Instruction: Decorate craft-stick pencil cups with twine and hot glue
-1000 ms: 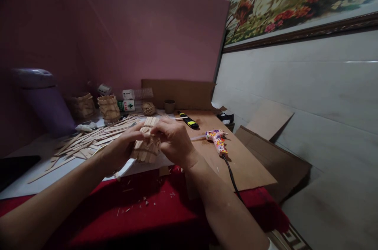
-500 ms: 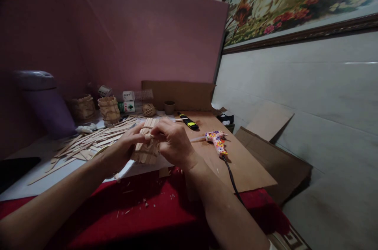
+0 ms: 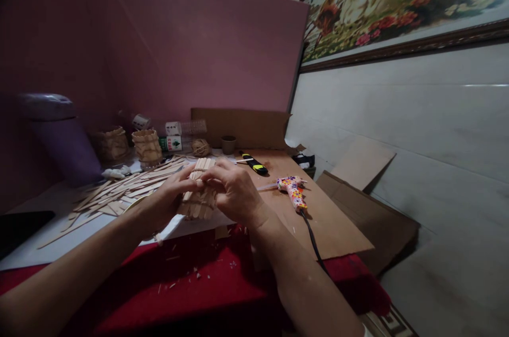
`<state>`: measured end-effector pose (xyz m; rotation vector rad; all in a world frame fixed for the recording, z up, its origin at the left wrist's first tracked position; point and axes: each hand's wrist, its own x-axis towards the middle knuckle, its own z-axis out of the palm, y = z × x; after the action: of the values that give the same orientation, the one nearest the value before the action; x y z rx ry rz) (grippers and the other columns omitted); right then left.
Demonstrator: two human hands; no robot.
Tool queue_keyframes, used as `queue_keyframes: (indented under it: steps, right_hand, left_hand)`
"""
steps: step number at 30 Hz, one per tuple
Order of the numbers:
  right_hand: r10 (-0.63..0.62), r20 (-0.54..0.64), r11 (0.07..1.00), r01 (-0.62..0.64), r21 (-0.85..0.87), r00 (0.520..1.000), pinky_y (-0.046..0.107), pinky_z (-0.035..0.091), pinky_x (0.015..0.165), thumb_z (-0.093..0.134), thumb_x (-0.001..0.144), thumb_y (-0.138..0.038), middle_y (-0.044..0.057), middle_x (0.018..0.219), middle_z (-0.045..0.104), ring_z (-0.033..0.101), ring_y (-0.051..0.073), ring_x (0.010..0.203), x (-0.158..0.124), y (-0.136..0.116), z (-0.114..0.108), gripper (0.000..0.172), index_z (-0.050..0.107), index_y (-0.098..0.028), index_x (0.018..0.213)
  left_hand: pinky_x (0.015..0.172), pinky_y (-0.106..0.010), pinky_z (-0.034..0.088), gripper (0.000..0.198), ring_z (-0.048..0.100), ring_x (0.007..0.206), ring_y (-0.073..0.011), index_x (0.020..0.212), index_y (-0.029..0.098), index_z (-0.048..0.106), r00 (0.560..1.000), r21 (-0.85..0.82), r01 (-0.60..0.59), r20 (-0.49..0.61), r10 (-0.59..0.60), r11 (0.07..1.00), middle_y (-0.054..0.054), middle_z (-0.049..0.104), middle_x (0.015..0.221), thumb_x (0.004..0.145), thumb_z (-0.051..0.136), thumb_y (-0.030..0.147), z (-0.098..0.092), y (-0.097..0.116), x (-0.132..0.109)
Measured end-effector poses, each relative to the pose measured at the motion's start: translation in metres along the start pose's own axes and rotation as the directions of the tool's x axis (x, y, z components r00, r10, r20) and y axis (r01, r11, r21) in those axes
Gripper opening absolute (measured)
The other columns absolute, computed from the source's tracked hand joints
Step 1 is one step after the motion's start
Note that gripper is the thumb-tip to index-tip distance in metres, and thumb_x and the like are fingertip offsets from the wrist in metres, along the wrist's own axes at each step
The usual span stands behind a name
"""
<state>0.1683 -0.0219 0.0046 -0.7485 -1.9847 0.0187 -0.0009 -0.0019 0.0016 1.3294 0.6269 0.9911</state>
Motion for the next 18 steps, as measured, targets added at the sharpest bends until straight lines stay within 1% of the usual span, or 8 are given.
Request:
queue_keyframes:
  steps: [4, 8, 11, 13, 16, 18]
  right_hand:
    - [0.005, -0.032, 0.999, -0.006, -0.043, 0.999, 0.027, 0.043, 0.067, 0.057, 0.084, -0.005, 0.001, 0.077, 0.061, 0.055, 0.014, 0.073, 0.0006, -0.0015, 0.0004, 0.018, 0.065, -0.019, 0.078]
    - [0.017, -0.054, 0.998, -0.02, -0.059, 0.998, 0.027, 0.042, 0.067, 0.057, 0.085, -0.004, 0.001, 0.077, 0.061, 0.055, 0.014, 0.073, 0.001, -0.0018, 0.0014, 0.018, 0.064, -0.019, 0.077]
    - [0.017, -0.047, 0.999, -0.019, -0.036, 0.999, 0.027, 0.042, 0.066, 0.059, 0.084, -0.006, 0.001, 0.078, 0.061, 0.056, 0.014, 0.073, 0.0007, -0.0017, 0.0008, 0.015, 0.066, -0.019, 0.079]
    - [0.011, -0.022, 1.0, -0.012, -0.027, 1.0, 0.027, 0.042, 0.067, 0.062, 0.084, -0.008, 0.001, 0.079, 0.062, 0.056, 0.014, 0.075, 0.0004, -0.0021, -0.0002, 0.014, 0.068, -0.02, 0.082]
    - [0.019, 0.015, 0.999, -0.018, -0.039, 1.0, 0.027, 0.043, 0.068, 0.063, 0.083, -0.008, 0.001, 0.081, 0.061, 0.057, 0.014, 0.076, -0.0001, -0.0031, -0.0015, 0.016, 0.071, -0.022, 0.086]
    - [0.03, 0.02, 0.998, -0.029, -0.052, 0.999, 0.027, 0.044, 0.069, 0.063, 0.082, -0.006, 0.001, 0.081, 0.061, 0.057, 0.015, 0.077, -0.0002, -0.0034, -0.0015, 0.018, 0.07, -0.022, 0.086]
  left_hand:
    - [0.062, -0.027, 0.046, 0.049, 0.063, 0.08, -0.0194, 0.117, 0.021, 0.062, 1.0, -0.014, 0.012, -0.006, -0.012, 1.0, -0.006, 0.069, 0.1, 0.068, 0.063, 0.018, 0.0018, 0.0032, -0.0024]
    - [0.061, -0.026, 0.046, 0.052, 0.062, 0.078, -0.0186, 0.119, 0.021, 0.062, 1.0, -0.013, -0.001, -0.013, 0.001, 1.0, -0.006, 0.069, 0.1, 0.067, 0.062, 0.018, 0.0031, 0.0041, -0.0028]
    - [0.062, -0.026, 0.046, 0.051, 0.062, 0.077, -0.0179, 0.118, 0.02, 0.061, 1.0, -0.01, -0.004, -0.02, 0.004, 1.0, -0.006, 0.068, 0.1, 0.067, 0.063, 0.017, 0.0036, 0.0038, -0.002]
    - [0.063, -0.026, 0.047, 0.049, 0.062, 0.077, -0.0177, 0.115, 0.02, 0.061, 1.0, -0.01, -0.007, -0.018, 0.007, 1.0, -0.006, 0.068, 0.1, 0.066, 0.064, 0.017, 0.0036, 0.0035, -0.0015]
    - [0.065, -0.026, 0.047, 0.043, 0.063, 0.079, -0.0178, 0.108, 0.02, 0.062, 1.0, -0.015, -0.007, -0.008, 0.007, 1.0, -0.006, 0.068, 0.101, 0.066, 0.065, 0.016, 0.0035, 0.0032, -0.0017]
    - [0.065, -0.027, 0.048, 0.042, 0.063, 0.079, -0.0178, 0.109, 0.02, 0.061, 1.0, -0.02, 0.001, -0.009, -0.001, 1.0, -0.005, 0.068, 0.102, 0.067, 0.065, 0.017, 0.0034, 0.0031, -0.0024]
